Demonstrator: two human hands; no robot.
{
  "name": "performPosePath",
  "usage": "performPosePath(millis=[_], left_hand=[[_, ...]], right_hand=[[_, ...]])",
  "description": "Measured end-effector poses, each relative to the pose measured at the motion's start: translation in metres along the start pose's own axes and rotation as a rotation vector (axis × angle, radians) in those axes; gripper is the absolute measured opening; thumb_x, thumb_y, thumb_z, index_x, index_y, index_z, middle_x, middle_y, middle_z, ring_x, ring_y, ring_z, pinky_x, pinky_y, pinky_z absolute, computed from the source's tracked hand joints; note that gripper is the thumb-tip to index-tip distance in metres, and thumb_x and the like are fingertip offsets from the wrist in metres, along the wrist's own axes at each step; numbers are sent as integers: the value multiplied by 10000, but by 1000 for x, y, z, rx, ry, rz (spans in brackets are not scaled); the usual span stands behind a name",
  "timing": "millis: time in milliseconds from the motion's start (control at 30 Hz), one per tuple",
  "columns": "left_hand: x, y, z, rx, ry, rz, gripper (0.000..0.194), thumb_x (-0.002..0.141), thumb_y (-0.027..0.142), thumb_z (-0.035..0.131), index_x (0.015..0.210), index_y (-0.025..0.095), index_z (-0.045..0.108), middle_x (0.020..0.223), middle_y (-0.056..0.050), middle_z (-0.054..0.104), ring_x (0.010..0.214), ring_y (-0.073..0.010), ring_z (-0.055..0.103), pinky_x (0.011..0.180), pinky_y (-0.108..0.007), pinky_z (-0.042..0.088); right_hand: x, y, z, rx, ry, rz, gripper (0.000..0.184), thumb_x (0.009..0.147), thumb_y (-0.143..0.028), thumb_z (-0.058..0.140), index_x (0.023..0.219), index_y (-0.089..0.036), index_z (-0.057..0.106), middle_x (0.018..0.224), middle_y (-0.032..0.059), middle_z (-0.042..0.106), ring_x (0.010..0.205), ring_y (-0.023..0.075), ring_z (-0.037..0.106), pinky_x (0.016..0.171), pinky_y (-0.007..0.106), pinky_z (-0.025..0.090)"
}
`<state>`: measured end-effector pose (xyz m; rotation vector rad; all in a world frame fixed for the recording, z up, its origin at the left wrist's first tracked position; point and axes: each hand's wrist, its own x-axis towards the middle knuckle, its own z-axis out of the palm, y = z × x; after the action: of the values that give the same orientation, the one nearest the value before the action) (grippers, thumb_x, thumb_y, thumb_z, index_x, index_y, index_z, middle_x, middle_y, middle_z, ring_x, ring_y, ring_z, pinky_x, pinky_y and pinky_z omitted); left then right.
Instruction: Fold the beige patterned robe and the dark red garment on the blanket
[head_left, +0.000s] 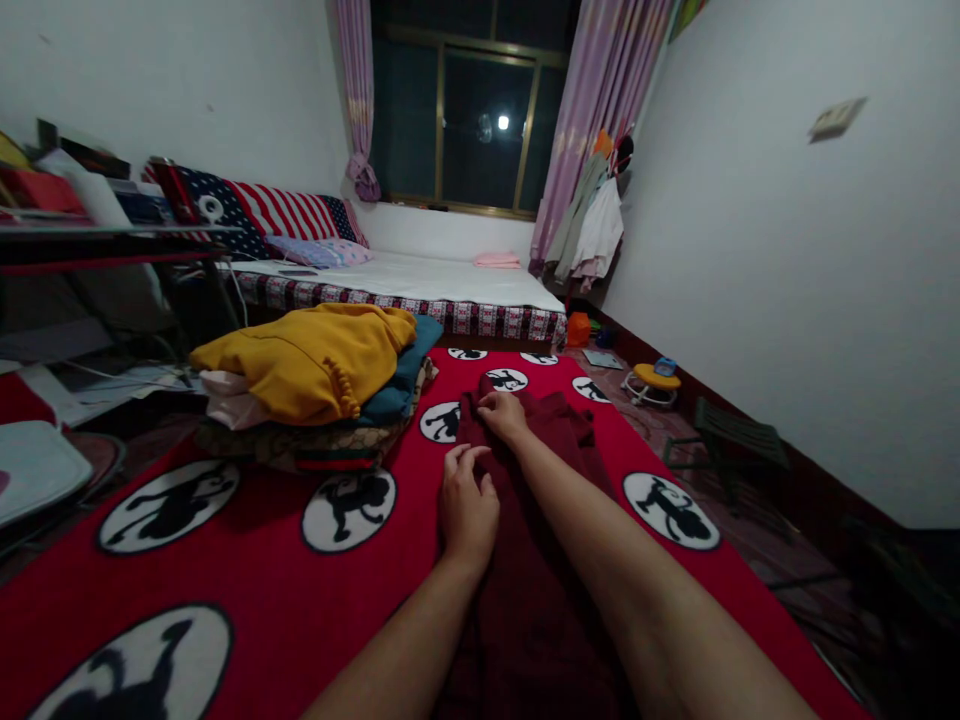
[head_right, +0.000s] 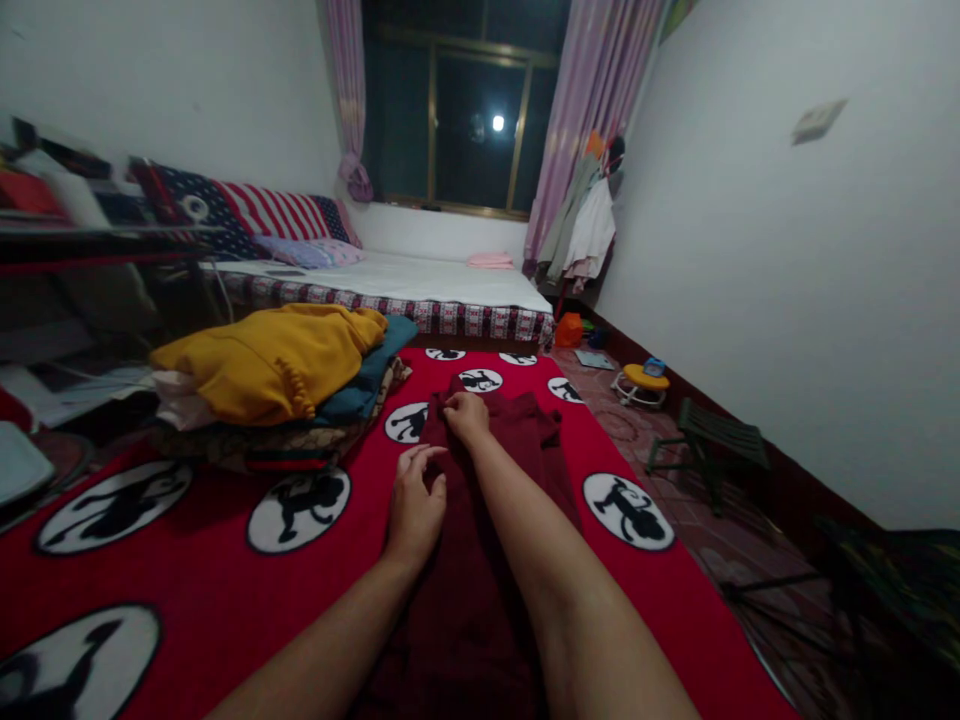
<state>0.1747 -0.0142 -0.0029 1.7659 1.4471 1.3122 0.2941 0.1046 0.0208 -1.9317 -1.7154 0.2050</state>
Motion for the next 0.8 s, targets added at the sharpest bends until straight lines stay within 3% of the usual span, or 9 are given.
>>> performPosePath(millis=[100,167,267,367,467,567,667,800], left_hand=[[-1,1,0,14,22,7,332,760,28,543,1015,212,647,1197,-82,527,1168,-225,524,1039,-377,423],[-1,1,-1,55,14,11,323,758,46,566,1019,213,656,1210,-85,520,1192,-239,502,1052,-390,408],[-2,2,-1,123,-13,6,331,769,73,575,1059,210,658,1261,-95,507,1234,-259,467,1064,-410,394],[-4,4,-2,196,-41,5,380,791,117,572,1153,217,636,1350,-103,470,1282,-280,422,1072,-432,383],[-5,7,-3,265,-73,-9,425,815,170,567,1236,220,601,1418,-116,421,1320,-302,378,1068,-461,382],[-5,9,-4,299,-89,-28,397,831,194,568,1224,233,615,1432,-114,407,1321,-308,377,1058,-468,387],[-2,7,-6,276,-93,-20,346,824,185,589,1152,269,658,1425,-85,406,1302,-295,397,1057,-451,392],[3,-5,-14,223,-145,64,333,801,128,600,1086,270,695,1384,-68,440,1307,-270,385,1104,-414,351]], right_hand=[[3,0,10,65,-33,-110,145,827,-215,626,926,-236,729,984,0,738,924,145,667,842,223,479],[3,-1,11,81,-31,-142,159,831,-178,621,947,-211,724,998,19,734,928,142,663,859,229,477],[-9,0,0,87,-13,-174,247,810,-150,639,1048,-189,693,1075,54,703,1000,163,638,910,267,467],[-38,9,-23,59,44,-298,340,846,-221,610,1184,-197,630,1221,73,633,1139,178,568,998,304,421],[-75,32,-48,-40,-32,-433,384,905,-313,525,1271,-215,581,1346,85,558,1259,199,484,1082,368,346],[-109,68,-67,-82,-190,-381,398,956,-325,395,1321,-262,540,1398,56,523,1329,207,422,1128,475,264],[-139,103,-81,-31,-145,-305,429,955,-297,341,1334,-242,535,1451,65,461,1372,192,367,1132,448,282],[-185,130,-102,-17,-137,-277,433,936,-283,365,1326,-239,548,1444,92,464,1317,212,447,1098,426,356]])
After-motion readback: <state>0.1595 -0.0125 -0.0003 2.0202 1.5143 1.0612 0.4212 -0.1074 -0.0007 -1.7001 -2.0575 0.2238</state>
